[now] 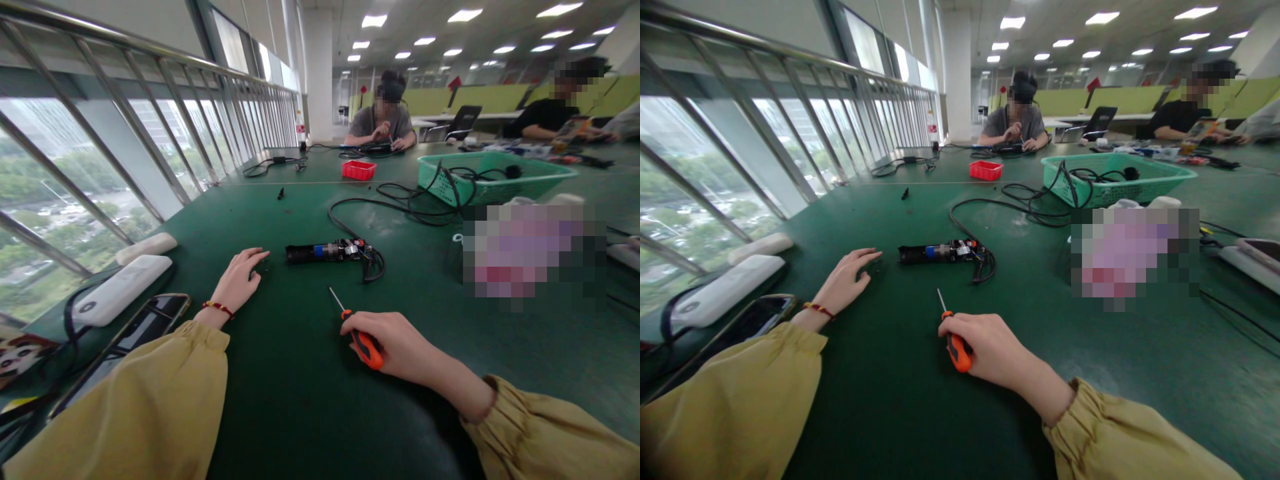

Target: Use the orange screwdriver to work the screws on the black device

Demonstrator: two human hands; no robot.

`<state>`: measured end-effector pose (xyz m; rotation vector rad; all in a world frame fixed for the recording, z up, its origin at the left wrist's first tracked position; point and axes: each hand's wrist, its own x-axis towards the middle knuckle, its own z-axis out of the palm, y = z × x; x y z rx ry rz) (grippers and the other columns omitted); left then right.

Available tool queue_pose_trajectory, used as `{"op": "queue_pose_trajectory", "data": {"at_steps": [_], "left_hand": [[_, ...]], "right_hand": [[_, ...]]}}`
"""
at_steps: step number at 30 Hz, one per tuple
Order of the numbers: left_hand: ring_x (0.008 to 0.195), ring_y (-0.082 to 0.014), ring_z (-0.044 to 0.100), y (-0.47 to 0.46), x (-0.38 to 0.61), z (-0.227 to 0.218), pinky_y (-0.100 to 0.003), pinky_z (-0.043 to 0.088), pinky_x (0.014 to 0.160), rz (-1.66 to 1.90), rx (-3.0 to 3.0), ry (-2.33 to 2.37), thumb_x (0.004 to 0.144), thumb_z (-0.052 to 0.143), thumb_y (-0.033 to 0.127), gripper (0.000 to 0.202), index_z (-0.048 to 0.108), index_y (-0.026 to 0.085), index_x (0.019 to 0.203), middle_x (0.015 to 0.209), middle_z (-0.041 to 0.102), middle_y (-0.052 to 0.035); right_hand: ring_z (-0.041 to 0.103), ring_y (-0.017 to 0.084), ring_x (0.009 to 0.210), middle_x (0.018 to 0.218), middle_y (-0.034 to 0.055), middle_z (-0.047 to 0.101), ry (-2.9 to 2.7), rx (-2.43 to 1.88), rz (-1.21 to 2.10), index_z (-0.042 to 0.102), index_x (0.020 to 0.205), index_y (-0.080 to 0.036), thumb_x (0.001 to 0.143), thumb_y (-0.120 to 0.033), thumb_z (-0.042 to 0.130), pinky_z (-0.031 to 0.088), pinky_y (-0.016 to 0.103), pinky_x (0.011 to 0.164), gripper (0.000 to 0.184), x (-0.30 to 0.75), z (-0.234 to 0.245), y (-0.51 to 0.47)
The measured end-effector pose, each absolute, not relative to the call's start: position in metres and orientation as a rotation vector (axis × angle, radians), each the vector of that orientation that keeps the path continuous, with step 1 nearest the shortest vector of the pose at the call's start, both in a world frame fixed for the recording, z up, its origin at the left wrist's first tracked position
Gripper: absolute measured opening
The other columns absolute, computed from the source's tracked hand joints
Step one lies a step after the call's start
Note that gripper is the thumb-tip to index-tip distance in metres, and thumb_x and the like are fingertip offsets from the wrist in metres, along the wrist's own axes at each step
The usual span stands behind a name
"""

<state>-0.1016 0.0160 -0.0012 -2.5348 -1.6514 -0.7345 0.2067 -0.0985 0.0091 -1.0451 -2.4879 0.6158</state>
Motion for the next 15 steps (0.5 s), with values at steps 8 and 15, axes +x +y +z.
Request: {"op": "queue_pose_trajectory", "data": {"at_steps": [8,15], "left_hand": [[0.099,-0.022,0.052,-0.013,-0.091,0.006,-0.039,0.047,0.089,-0.324,-2.503,-1.611,0.081,0.033,0.016,0.039,0.059,0.016,0.11,0.109,0.056,-0.0095],[0.088,-0.0197,0.056,-0.05,-0.044,0.009,-0.03,0.052,0.069,-0.199,-2.432,-1.511,0.081,0.035,0.004,0.034,0.06,0.016,0.101,0.099,0.057,-0.0089]], "right_hand": [[0.061,0.014,0.089,0.103,0.0011,0.064,-2.496,-1.041,0.597,0.054,0.102,-0.023,0.077,-0.014,0.053,0.042,0.022,0.074,0.027,0.208,0.006,-0.098],[0.06,0.012,0.074,0.088,0.0019,0.064,-2.242,-1.04,0.455,0.055,0.095,-0.021,0.078,-0.016,0.051,0.042,0.022,0.068,0.018,0.205,0.012,-0.101]]}}
